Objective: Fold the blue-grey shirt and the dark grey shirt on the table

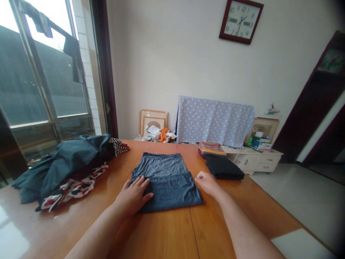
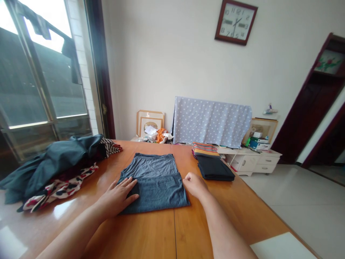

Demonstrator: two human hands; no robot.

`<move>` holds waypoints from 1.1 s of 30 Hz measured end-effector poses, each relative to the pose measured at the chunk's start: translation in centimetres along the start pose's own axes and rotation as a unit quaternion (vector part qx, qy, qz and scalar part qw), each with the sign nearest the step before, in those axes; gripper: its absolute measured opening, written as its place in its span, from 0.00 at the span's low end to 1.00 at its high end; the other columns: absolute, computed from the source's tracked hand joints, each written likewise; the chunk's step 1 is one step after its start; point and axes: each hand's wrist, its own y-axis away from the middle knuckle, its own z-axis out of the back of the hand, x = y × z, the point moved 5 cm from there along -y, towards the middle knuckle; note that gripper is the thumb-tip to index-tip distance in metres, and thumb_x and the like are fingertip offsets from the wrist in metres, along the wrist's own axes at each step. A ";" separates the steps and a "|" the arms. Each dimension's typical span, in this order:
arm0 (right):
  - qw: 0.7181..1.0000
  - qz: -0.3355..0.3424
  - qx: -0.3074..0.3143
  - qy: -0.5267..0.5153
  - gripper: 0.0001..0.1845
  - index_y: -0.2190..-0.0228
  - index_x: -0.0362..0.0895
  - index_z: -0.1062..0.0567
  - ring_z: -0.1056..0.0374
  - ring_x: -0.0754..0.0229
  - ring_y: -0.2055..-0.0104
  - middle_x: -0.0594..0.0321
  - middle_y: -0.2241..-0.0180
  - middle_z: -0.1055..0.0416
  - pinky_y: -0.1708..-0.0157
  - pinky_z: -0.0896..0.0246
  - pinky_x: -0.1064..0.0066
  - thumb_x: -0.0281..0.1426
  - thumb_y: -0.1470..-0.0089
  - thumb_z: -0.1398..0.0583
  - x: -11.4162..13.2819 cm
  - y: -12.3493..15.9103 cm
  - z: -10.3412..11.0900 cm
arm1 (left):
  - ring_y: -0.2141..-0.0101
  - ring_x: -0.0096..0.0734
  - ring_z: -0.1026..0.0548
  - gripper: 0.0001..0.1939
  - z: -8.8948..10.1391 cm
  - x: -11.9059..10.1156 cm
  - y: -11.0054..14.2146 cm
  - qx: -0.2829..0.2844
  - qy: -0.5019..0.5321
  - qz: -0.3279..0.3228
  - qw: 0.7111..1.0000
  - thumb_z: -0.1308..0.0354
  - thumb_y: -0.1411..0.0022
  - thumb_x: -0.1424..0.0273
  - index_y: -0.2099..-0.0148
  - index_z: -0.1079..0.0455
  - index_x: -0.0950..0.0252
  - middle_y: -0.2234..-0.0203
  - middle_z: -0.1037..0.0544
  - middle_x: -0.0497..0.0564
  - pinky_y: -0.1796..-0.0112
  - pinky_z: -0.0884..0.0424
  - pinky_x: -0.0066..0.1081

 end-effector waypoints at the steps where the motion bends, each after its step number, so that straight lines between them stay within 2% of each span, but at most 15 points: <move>1: 0.999 0.028 -0.025 0.003 0.06 0.75 0.47 0.26 0.33 0.59 0.68 0.64 0.74 0.27 0.67 0.42 0.73 0.34 0.50 0.41 1.0 0.1 0.1 | 0.33 0.52 0.45 0.33 0.4 -0.5 0.0 -0.012 -0.004 -0.007 1.000 0.48 0.36 0.51 0.34 0.36 0.60 0.34 0.39 0.60 0.36 0.59 0.54; 3: 0.993 0.105 -0.055 0.013 0.09 0.69 0.48 0.23 0.30 0.56 0.60 0.61 0.66 0.23 0.58 0.39 0.70 0.35 0.46 0.43 3.3 0.6 -0.2 | 0.34 0.49 0.43 0.29 1.3 -1.6 0.0 -0.044 0.001 -0.025 0.999 0.47 0.35 0.54 0.36 0.34 0.60 0.36 0.36 0.58 0.35 0.58 0.50; 6: 0.979 0.196 -0.020 0.042 0.16 0.55 0.49 0.21 0.31 0.54 0.48 0.58 0.50 0.24 0.46 0.41 0.65 0.35 0.41 0.46 5.7 1.6 -1.9 | 0.35 0.43 0.40 0.24 1.9 -3.0 -0.1 -0.073 0.036 -0.051 0.995 0.50 0.33 0.60 0.38 0.31 0.59 0.37 0.33 0.55 0.35 0.53 0.43; 8: 0.973 0.215 0.025 0.076 0.22 0.46 0.49 0.25 0.38 0.53 0.38 0.57 0.40 0.32 0.39 0.47 0.62 0.36 0.38 0.47 5.9 1.9 -3.3 | 0.35 0.41 0.40 0.24 1.4 -3.3 -0.3 -0.064 0.060 -0.066 0.994 0.52 0.32 0.62 0.38 0.31 0.59 0.37 0.32 0.54 0.35 0.51 0.41; 11: 0.971 0.190 0.079 0.126 0.29 0.38 0.46 0.34 0.53 0.51 0.30 0.56 0.33 0.45 0.33 0.60 0.56 0.42 0.36 0.49 4.2 1.6 -4.8 | 0.34 0.44 0.42 0.26 -0.1 -2.6 -0.6 -0.022 0.068 -0.064 0.995 0.53 0.32 0.59 0.36 0.33 0.61 0.36 0.35 0.55 0.35 0.51 0.44; 13: 0.971 0.160 0.107 0.140 0.33 0.35 0.46 0.39 0.58 0.50 0.29 0.56 0.31 0.50 0.32 0.65 0.54 0.46 0.36 0.50 2.9 1.2 -5.4 | 0.33 0.49 0.46 0.30 -1.1 -1.7 -0.7 0.002 0.051 -0.037 0.998 0.52 0.33 0.55 0.34 0.36 0.62 0.34 0.39 0.58 0.36 0.52 0.49; 16: 0.970 0.142 0.135 0.145 0.37 0.33 0.45 0.44 0.62 0.51 0.28 0.55 0.30 0.55 0.32 0.68 0.54 0.50 0.36 0.52 1.7 0.8 -5.6 | 0.32 0.51 0.51 0.35 -1.7 -0.7 -0.8 0.010 0.018 -0.007 1.000 0.53 0.33 0.50 0.32 0.40 0.63 0.32 0.45 0.59 0.36 0.56 0.52; 24: 0.970 0.119 0.141 0.159 0.39 0.32 0.47 0.48 0.66 0.52 0.27 0.55 0.29 0.58 0.32 0.77 0.49 0.52 0.37 0.53 2.4 1.3 -5.0 | 0.32 0.52 0.51 0.36 -1.5 -0.7 -0.6 -0.030 -0.014 -0.002 0.999 0.53 0.35 0.46 0.33 0.39 0.60 0.32 0.44 0.60 0.36 0.63 0.57; 33: 0.963 0.090 0.154 0.202 0.40 0.32 0.48 0.50 0.66 0.50 0.27 0.56 0.29 0.60 0.33 0.79 0.45 0.54 0.37 0.56 2.6 1.6 -4.6 | 0.31 0.51 0.53 0.41 -1.7 -0.2 -0.6 0.007 -0.038 0.023 0.999 0.58 0.36 0.40 0.31 0.42 0.58 0.31 0.48 0.57 0.37 0.63 0.60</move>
